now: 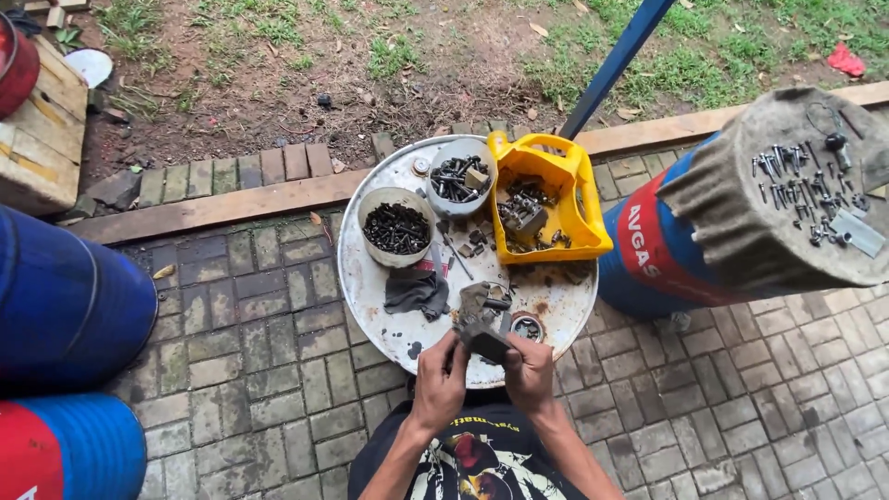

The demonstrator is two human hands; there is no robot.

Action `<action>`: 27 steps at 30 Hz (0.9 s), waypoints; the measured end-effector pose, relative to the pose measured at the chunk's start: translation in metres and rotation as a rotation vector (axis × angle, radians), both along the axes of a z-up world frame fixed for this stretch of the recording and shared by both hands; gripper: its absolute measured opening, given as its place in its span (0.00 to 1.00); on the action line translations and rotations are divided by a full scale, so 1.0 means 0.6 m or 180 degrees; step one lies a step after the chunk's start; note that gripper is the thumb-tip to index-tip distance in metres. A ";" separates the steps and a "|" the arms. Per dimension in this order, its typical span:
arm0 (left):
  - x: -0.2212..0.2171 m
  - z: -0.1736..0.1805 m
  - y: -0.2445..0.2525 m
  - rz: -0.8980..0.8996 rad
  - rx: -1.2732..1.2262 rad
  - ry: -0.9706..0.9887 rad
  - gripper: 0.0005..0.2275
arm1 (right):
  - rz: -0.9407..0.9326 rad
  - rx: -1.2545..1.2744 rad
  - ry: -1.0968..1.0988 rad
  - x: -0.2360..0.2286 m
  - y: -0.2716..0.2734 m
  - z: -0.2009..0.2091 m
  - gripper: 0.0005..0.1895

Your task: Polishing the upper surface of a brake shoe component using a small brush to remove dirt and grime.

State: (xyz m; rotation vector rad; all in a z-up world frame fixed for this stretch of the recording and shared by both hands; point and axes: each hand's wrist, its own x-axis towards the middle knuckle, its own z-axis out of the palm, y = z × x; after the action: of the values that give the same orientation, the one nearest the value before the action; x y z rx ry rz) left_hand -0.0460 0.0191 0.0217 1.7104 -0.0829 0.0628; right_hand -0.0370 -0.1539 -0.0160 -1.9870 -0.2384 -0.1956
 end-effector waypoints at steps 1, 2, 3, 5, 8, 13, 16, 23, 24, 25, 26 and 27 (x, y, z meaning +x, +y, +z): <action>0.001 0.009 0.004 -0.0035 -0.0144 0.0245 0.12 | -0.0054 -0.0145 -0.0188 0.002 -0.008 -0.035 0.41; 0.000 0.004 0.006 0.0000 -0.0148 0.0220 0.12 | -0.0018 -0.0146 -0.0212 -0.004 -0.026 -0.059 0.41; -0.002 -0.001 0.008 0.0072 -0.0128 0.0278 0.13 | -0.0138 -0.0236 0.0017 -0.010 -0.044 -0.083 0.41; -0.004 -0.005 0.013 0.0187 -0.0099 0.0349 0.13 | -0.0214 -0.0316 0.0259 -0.011 -0.067 -0.112 0.40; -0.009 -0.010 0.010 0.0296 -0.0043 0.0246 0.10 | -0.0393 -0.0327 0.0687 -0.013 -0.072 -0.097 0.34; -0.007 -0.019 -0.007 0.0194 0.0285 0.0262 0.10 | 0.0149 0.0327 0.0152 0.011 0.002 0.019 0.44; -0.012 -0.024 -0.014 0.0279 0.0230 0.0436 0.10 | 0.0106 0.0090 0.0109 0.003 0.025 0.008 0.41; -0.019 0.001 0.009 0.0238 -0.0085 0.0266 0.10 | -0.0334 -0.0345 0.0746 -0.053 -0.080 -0.160 0.38; -0.014 0.005 0.006 0.0264 -0.0029 0.0228 0.11 | -0.0502 -0.0340 0.0811 -0.052 -0.085 -0.156 0.36; -0.010 0.009 0.002 0.0291 0.0027 0.0190 0.12 | -0.0669 -0.0335 0.0876 -0.052 -0.090 -0.151 0.37; -0.009 0.013 0.000 0.0271 0.0027 0.0192 0.12 | -0.0688 -0.0333 0.0879 -0.043 -0.073 -0.123 0.37; -0.009 0.016 -0.003 0.0261 -0.0030 0.0288 0.10 | -0.0534 -0.0025 0.0705 -0.035 -0.057 -0.095 0.38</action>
State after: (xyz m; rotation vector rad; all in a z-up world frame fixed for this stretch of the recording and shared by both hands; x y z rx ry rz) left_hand -0.0514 0.0171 0.0315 1.7044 0.0546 0.0465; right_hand -0.0577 -0.1879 -0.0728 -2.0179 0.0703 -0.0802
